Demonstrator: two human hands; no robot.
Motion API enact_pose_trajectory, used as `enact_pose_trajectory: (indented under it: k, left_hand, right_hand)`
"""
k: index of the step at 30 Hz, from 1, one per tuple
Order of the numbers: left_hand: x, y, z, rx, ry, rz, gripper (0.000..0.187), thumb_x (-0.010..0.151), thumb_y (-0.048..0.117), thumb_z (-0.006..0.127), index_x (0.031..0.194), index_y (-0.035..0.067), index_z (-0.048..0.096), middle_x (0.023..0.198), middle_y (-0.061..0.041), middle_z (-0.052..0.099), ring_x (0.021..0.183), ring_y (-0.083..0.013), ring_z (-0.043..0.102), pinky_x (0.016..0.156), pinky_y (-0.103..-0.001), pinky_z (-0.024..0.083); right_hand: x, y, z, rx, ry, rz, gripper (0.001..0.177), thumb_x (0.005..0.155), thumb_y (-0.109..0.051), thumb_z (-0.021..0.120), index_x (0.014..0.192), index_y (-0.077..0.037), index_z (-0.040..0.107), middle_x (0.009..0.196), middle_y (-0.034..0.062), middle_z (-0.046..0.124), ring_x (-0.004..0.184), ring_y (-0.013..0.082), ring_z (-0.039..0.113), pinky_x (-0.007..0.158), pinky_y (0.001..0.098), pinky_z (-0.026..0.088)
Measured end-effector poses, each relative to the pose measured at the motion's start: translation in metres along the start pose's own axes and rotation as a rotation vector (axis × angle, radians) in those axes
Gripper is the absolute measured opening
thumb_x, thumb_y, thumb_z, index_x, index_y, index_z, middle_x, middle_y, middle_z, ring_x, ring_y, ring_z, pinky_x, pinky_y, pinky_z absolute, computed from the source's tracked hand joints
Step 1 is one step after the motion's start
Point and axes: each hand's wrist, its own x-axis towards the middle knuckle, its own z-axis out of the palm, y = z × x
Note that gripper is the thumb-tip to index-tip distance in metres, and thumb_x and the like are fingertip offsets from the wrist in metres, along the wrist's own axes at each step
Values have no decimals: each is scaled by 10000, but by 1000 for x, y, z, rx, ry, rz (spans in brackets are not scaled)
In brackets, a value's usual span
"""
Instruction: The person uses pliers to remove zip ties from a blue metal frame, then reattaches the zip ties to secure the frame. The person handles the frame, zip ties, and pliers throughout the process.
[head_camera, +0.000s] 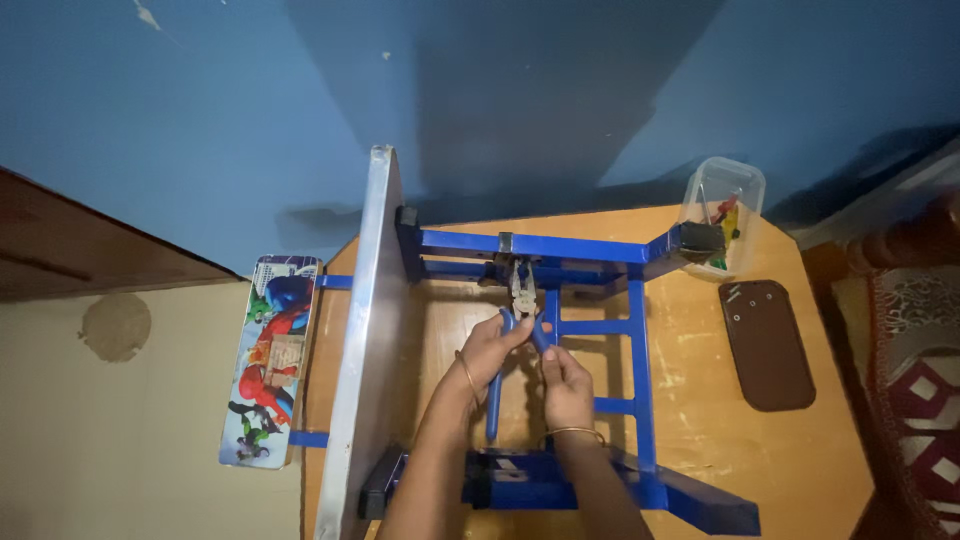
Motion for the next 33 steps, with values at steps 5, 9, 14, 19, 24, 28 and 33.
enact_pose_trajectory:
  k: [5,9,14,19,24,28,33]
  left_hand:
    - [3,-6,0,35,-6,10,424,1033,409,557,1113,19,703,990,-93,759,888,-162,713,837,-326,594]
    - [9,-6,0,39,12,-5,449,1024,439,527,1066,27,701,970,-72,770,827,-156,708,763,-334,608]
    - [7,-5,0,42,34,-45,473,1031,473,525,1060,36,704,954,-56,731,783,-161,656,657,-338,577]
    - [11,-8,1,172,57,-86,485,1001,492,488,1027,60,706,951,-24,752,807,-126,689,640,-320,597]
    - [14,-6,4,317,142,12,597,913,612,644,952,22,722,837,-91,724,767,-160,685,638,-300,573]
    - [6,9,15,480,160,-123,632,706,635,816,851,26,729,789,-128,724,719,-233,685,619,-344,554]
    - [0,25,36,763,247,-188,639,655,673,795,911,90,737,869,-142,772,825,-281,774,754,-387,601]
  right_hand:
    - [-11,-25,-16,447,-335,151,307,1012,-207,600,1215,20,637,904,51,634,769,145,621,634,301,559]
    - [-18,-53,-8,477,-474,580,474,957,-368,499,1224,18,564,1010,154,700,1002,335,690,867,511,595]
    - [-13,-57,-3,764,-975,706,402,954,-300,456,1189,19,521,937,105,602,1127,447,640,1003,614,524]
    - [-6,-42,-5,753,-974,660,428,932,-253,437,1250,18,524,956,131,611,1042,419,655,916,470,537]
    - [5,-23,-6,558,-859,565,400,992,-250,427,1241,50,517,1017,236,703,912,346,693,723,357,500]
    - [16,-5,-14,353,-781,442,387,988,-210,430,1142,99,605,964,249,735,827,306,716,656,327,490]
    - [21,1,-5,-356,-354,189,503,978,-340,512,989,134,680,834,267,695,683,348,626,588,411,483]
